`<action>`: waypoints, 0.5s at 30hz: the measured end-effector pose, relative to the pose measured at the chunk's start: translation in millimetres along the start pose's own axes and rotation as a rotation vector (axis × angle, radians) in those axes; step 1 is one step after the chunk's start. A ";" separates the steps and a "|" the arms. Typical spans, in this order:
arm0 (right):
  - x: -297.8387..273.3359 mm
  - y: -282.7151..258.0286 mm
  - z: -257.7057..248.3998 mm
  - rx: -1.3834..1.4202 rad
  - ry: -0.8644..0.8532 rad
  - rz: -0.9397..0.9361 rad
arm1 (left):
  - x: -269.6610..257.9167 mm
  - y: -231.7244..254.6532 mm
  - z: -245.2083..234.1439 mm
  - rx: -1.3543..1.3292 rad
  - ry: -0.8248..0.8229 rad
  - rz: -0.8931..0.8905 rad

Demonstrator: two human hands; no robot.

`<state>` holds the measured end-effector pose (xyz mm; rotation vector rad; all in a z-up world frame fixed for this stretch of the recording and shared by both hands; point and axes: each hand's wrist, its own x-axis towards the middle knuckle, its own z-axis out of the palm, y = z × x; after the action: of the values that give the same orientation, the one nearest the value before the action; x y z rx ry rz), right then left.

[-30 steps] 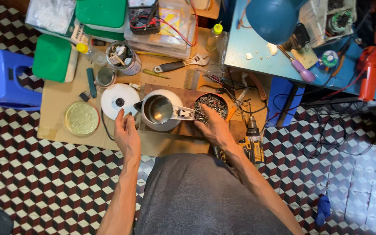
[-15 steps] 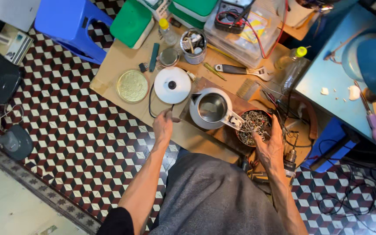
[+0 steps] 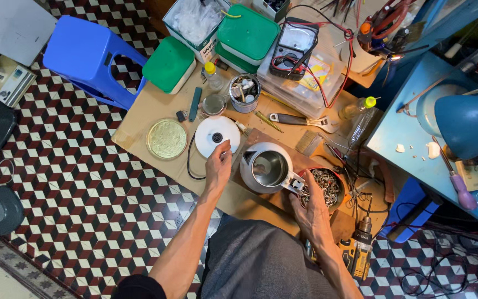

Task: The person disassembles a white electric kettle, removes and replaces screws, and uses a power drill to fasten components. They handle the kettle body, lid, and internal parts while working at a cluttered workbench.

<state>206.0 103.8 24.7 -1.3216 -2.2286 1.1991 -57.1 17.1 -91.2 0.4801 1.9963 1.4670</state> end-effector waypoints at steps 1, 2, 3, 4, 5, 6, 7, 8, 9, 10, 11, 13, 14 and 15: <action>0.0 -0.3 2.1 -0.019 -0.003 0.017 | -0.1 6.1 2.2 0.011 0.006 0.015; -0.9 0.3 3.0 -0.043 0.016 -0.033 | -0.6 12.2 6.4 0.023 -0.002 0.027; 0.2 1.4 5.3 -0.068 0.034 -0.083 | -1.0 18.2 10.4 0.034 -0.011 0.038; -2.0 4.5 4.6 -0.102 0.056 -0.123 | -3.4 23.4 15.8 0.039 -0.026 0.047; -2.0 8.1 5.2 -0.096 0.066 -0.122 | -4.6 28.1 17.5 0.044 -0.041 0.056; -4.5 10.9 7.6 -0.090 0.075 -0.116 | -8.7 31.3 17.5 0.050 -0.060 0.063; -10.1 13.9 8.6 -0.085 0.084 -0.111 | -13.5 33.7 17.2 0.065 -0.052 0.031; -13.0 17.5 8.6 -0.053 0.080 -0.096 | -14.5 36.5 16.6 0.079 -0.035 0.006; -17.3 21.0 7.8 -0.020 0.076 -0.083 | -16.7 38.7 16.9 0.094 -0.018 -0.018; -20.7 23.8 6.5 0.016 0.071 -0.074 | -18.1 41.1 16.2 0.084 -0.026 -0.021; -25.2 26.9 4.2 0.039 0.064 -0.008 | -20.3 43.1 15.5 0.074 -0.033 -0.026; -32.3 36.4 -0.1 0.092 0.049 0.113 | -22.4 46.4 14.1 0.041 -0.038 -0.022; -36.6 42.5 -3.4 0.088 0.040 0.219 | -24.6 48.1 14.3 0.017 -0.038 -0.017; -41.8 49.1 -6.4 0.085 0.032 0.326 | -27.9 50.2 15.6 -0.008 -0.039 -0.013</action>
<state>261.3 84.1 -2.6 -1.7018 -1.9670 1.3512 -29.1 27.5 -39.6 0.4874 1.9596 1.4460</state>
